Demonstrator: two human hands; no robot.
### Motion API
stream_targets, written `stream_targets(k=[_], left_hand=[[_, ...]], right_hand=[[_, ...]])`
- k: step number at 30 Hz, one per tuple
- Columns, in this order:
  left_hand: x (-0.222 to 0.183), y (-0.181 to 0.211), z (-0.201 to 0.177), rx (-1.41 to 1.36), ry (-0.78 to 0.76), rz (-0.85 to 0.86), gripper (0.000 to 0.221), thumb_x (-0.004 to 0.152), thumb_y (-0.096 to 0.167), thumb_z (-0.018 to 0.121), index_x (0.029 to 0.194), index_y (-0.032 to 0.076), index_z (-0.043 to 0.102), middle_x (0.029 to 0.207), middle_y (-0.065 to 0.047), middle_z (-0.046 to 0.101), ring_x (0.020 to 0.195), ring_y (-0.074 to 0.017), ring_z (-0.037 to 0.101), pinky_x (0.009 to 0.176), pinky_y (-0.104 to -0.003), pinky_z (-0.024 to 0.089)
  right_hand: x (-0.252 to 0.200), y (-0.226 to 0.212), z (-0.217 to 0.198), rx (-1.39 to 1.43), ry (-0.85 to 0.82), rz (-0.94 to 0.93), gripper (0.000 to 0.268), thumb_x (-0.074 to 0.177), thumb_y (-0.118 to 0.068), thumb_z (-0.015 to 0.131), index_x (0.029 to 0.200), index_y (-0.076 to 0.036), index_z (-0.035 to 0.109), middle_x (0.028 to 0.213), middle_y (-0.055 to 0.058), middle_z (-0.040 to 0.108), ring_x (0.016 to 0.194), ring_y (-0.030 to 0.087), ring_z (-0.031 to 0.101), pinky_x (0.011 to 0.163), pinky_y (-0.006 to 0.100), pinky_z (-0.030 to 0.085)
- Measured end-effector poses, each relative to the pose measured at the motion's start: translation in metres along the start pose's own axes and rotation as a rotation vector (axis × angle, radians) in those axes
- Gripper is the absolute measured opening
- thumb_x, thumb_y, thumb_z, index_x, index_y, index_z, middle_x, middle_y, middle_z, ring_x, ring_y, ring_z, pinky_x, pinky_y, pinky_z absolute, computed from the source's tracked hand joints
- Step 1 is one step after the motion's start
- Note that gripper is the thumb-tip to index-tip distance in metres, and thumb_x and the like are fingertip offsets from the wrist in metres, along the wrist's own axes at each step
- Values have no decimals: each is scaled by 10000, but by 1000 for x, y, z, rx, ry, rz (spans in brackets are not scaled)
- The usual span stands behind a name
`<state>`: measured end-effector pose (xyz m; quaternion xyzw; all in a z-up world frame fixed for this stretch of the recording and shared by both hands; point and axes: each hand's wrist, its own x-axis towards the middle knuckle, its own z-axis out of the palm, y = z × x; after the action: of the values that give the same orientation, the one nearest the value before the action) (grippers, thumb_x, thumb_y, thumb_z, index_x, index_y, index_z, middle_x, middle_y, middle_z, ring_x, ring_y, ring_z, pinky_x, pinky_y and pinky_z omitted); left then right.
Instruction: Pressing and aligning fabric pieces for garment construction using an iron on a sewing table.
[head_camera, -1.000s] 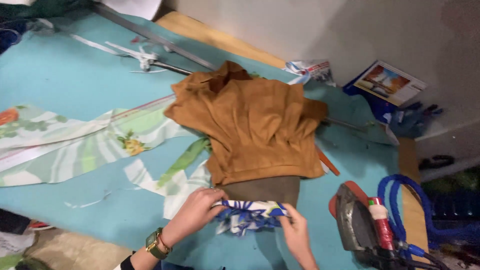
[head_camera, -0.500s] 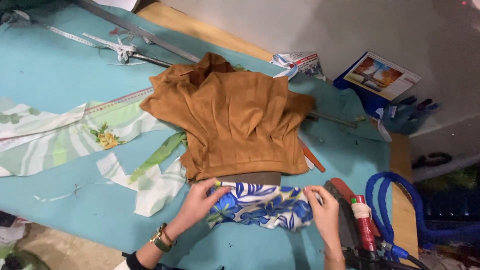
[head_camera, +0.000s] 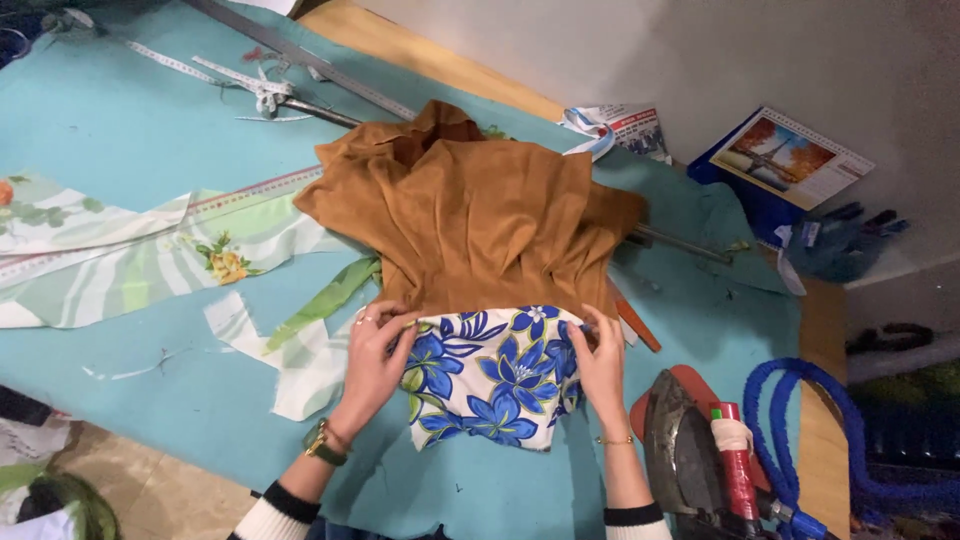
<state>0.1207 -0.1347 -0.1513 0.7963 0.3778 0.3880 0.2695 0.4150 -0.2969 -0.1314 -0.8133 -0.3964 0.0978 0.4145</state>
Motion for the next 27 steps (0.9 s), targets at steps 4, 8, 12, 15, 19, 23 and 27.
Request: stream_targets(k=[4,8,12,15,19,23,27], left_hand=[[-17,2,-12,-334,-179,132,140,881,251,633,821,241,759,831,9,737,1107,-229,666,1083,-423,367],[-6,-3,14,-292,-182,142,105,912,294,657,891,232,739,757,7,748,924,-196,726,1025,-380,438],[22,31,34,104,-258,290,291,974,342,657,1231,208,634,1130,-33,689,1190,-259,617,1019,-478,434],[38,51,59,133,-350,327,424,1001,325,610,1391,167,564,1358,-81,621,1330,-303,543,1054,-515,411],[52,37,106,214,-435,166,353,1087,394,443,1359,207,569,1187,-58,683,1136,-263,662,914,-462,460],[58,19,126,107,-422,164,300,1045,390,551,1188,154,670,998,-68,727,976,-316,729,786,-470,521],[58,30,111,-75,-616,16,383,959,366,668,1277,154,643,1134,-75,679,1089,-358,695,882,-502,561]], right_hand=[[-3,20,-2,-20,-41,57,359,971,-315,733,1222,-61,716,1124,198,615,1168,426,595,1069,511,455],[-10,25,1,10,2,14,93,952,-185,739,1002,-110,762,1065,96,698,1100,295,652,1007,416,489],[-33,-15,-9,153,-33,26,67,999,-143,668,1010,-100,718,1140,107,759,1106,261,692,996,433,504],[-37,-25,-11,113,-15,-43,72,989,-124,675,1049,-93,701,1142,123,759,1109,283,696,981,437,515],[-15,-4,1,60,59,-21,250,1032,-155,637,1261,-55,654,1120,176,681,1033,340,698,912,464,542],[-3,24,14,79,19,66,358,1065,-184,566,1385,-26,585,1214,248,599,1157,437,623,1009,520,495],[-2,48,19,23,67,77,215,982,-240,726,1149,-105,729,1109,117,620,1126,313,633,989,392,515]])
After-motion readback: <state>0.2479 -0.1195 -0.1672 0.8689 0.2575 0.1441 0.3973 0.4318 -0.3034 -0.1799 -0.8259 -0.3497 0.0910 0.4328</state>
